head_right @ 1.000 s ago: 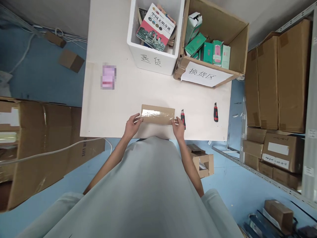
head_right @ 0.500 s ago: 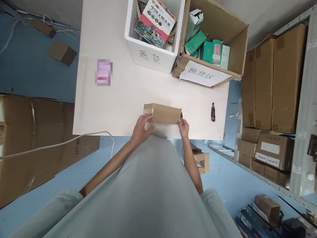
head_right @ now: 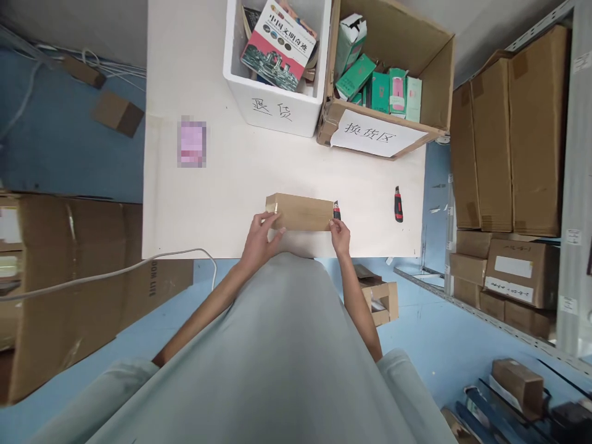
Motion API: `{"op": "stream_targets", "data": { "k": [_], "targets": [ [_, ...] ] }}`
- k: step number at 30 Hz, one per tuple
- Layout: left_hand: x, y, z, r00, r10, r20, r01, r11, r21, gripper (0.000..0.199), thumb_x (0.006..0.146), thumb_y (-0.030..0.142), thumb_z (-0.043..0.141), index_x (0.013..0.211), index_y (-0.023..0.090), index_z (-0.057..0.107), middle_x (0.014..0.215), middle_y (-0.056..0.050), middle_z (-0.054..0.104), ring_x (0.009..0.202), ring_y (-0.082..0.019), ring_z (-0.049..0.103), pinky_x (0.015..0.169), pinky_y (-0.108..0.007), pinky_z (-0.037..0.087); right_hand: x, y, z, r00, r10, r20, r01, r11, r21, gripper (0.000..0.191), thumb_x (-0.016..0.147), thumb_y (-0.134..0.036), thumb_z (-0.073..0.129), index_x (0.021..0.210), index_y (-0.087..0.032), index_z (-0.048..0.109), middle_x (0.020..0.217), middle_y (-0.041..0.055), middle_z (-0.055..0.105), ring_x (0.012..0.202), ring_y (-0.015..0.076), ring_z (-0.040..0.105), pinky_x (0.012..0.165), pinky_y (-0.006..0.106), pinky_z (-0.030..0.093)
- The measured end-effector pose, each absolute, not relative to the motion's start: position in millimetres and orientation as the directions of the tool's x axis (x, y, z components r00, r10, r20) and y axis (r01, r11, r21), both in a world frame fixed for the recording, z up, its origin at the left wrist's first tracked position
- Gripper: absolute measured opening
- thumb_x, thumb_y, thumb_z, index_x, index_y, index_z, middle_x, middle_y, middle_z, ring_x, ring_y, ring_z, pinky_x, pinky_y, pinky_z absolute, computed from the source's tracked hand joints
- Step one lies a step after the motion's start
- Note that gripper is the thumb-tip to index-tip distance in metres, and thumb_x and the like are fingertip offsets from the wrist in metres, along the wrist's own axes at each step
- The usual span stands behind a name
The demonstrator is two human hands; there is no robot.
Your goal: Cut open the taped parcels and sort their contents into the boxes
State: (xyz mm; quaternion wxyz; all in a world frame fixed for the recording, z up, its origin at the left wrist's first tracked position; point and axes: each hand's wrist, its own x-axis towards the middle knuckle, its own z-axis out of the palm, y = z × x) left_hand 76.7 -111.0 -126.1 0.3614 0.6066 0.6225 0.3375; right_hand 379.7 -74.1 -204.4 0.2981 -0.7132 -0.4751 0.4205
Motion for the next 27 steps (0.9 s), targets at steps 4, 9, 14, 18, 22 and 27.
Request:
{"op": "stream_targets", "data": {
  "k": [4,9,14,18,22,27],
  "targets": [
    [50,-108,-156,-0.139,0.979,-0.15,0.527,0.201,0.825,0.043,0.109,0.041,0.066,0.148,0.024,0.07,0.141,-0.017,0.063,0.14,-0.035,0.063,0.126,-0.056,0.052,343,-73,-196,0.167,0.936,-0.309,0.42,-0.351,-0.837,0.073,0.096,-0.081,0.06,0.123,-0.016,0.08,0.128,0.0205,0.083,0.116,0.031,0.079,0.11,0.048,0.064],
    [27,-102,-174,-0.206,0.97,-0.127,0.522,0.218,0.825,0.031,0.114,0.04,0.053,0.133,0.024,0.072,0.134,-0.015,0.072,0.136,-0.031,0.064,0.121,-0.051,0.053,312,-78,-169,0.122,0.965,-0.23,0.601,-0.256,-0.757,0.062,0.112,-0.067,0.048,0.13,-0.018,0.082,0.131,0.0197,0.079,0.119,0.0321,0.075,0.104,0.047,0.065],
    [0,-97,-179,-0.431,0.884,-0.184,0.451,0.387,0.804,0.022,0.109,0.041,0.058,0.116,0.023,0.07,0.132,-0.015,0.071,0.132,-0.029,0.065,0.111,-0.043,0.059,263,-85,-127,-0.048,0.99,-0.136,0.69,-0.065,-0.721,0.051,0.118,-0.057,0.05,0.144,-0.026,0.08,0.139,0.0154,0.074,0.133,0.0334,0.07,0.116,0.047,0.059],
    [-22,-91,-178,-0.527,0.8,-0.286,0.38,0.523,0.763,0.02,0.105,0.042,0.06,0.106,0.023,0.067,0.126,-0.015,0.074,0.125,-0.029,0.068,0.112,-0.044,0.058,215,-83,-105,-0.218,0.971,-0.097,0.703,0.087,-0.706,0.053,0.118,-0.06,0.052,0.152,-0.025,0.075,0.144,0.0175,0.071,0.134,0.0364,0.069,0.115,0.049,0.06],
    [-28,-92,-174,-0.529,0.791,-0.309,0.374,0.544,0.752,0.021,0.104,0.042,0.058,0.103,0.022,0.065,0.119,-0.015,0.077,0.115,-0.029,0.071,0.113,-0.047,0.057,191,-79,-101,-0.263,0.964,-0.043,0.715,0.164,-0.68,0.054,0.118,-0.063,0.052,0.147,-0.025,0.076,0.136,0.0172,0.073,0.122,0.0336,0.072,0.107,0.044,0.063],
    [-17,-96,-174,-0.536,0.786,-0.306,0.354,0.539,0.764,0.024,0.105,0.047,0.059,0.103,0.024,0.064,0.113,-0.011,0.078,0.108,-0.026,0.073,0.109,-0.041,0.058,212,-70,-110,-0.187,0.981,-0.058,0.741,0.103,-0.663,0.051,0.117,-0.061,0.053,0.138,-0.022,0.08,0.133,0.0174,0.074,0.12,0.0341,0.074,0.104,0.044,0.063]
  ]
}}
